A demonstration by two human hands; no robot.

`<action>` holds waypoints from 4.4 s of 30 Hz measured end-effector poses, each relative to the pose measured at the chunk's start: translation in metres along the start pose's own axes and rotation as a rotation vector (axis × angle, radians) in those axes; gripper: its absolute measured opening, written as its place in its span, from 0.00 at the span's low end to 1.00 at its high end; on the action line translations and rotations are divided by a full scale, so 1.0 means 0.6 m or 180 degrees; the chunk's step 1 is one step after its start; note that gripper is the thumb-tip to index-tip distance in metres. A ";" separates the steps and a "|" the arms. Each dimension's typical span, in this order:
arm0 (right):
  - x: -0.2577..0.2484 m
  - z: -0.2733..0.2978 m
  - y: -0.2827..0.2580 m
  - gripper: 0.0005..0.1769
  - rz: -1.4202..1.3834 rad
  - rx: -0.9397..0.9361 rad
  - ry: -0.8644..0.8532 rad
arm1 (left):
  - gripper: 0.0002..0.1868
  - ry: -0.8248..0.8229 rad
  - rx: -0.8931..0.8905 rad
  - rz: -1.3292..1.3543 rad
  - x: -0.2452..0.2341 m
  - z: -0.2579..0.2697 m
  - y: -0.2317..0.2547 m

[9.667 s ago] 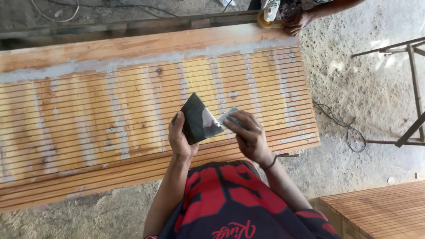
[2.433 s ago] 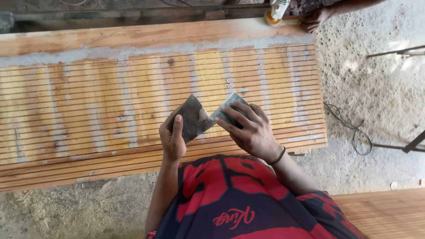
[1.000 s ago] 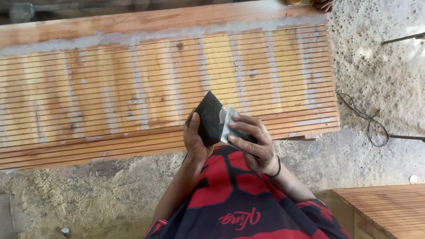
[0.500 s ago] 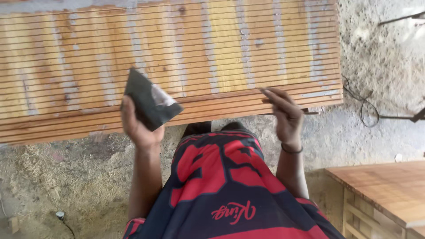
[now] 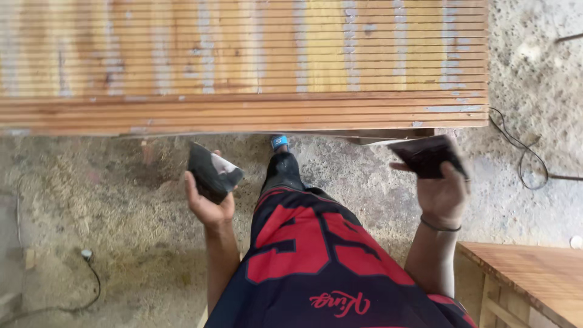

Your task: The person sands a large wooden slatted surface using a sanding block, moving systematically across the surface. They briefly pause to retrieve a small white item from a nearby container before resuming sanding.

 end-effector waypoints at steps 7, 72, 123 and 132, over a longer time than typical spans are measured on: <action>0.073 0.105 0.086 0.22 0.0866 0.0499 -0.0727 | 0.30 0.0221 -0.0734 -0.0126 -0.008 0.144 -0.059; -0.036 -0.207 0.638 0.23 0.5758 0.0240 -0.0692 | 0.30 0.1122 0.0334 -0.1208 -0.226 -0.381 0.229; -0.107 -0.288 0.708 0.19 0.6117 0.0634 -0.0516 | 0.22 0.0741 -0.0010 -0.1725 -0.203 -0.393 0.250; -0.116 -0.333 0.687 0.15 0.5989 0.0900 -0.0506 | 0.22 0.0930 0.0025 -0.1589 -0.215 -0.393 0.245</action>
Point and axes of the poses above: each hand's wrist, its own z-axis away from the middle knuckle, its own x-axis out of the palm, y = z × x, the point moved 8 cm from there along -z, towards the middle knuckle, and after that the axes turned 15 degrees about -z, right-handed, at the moved point
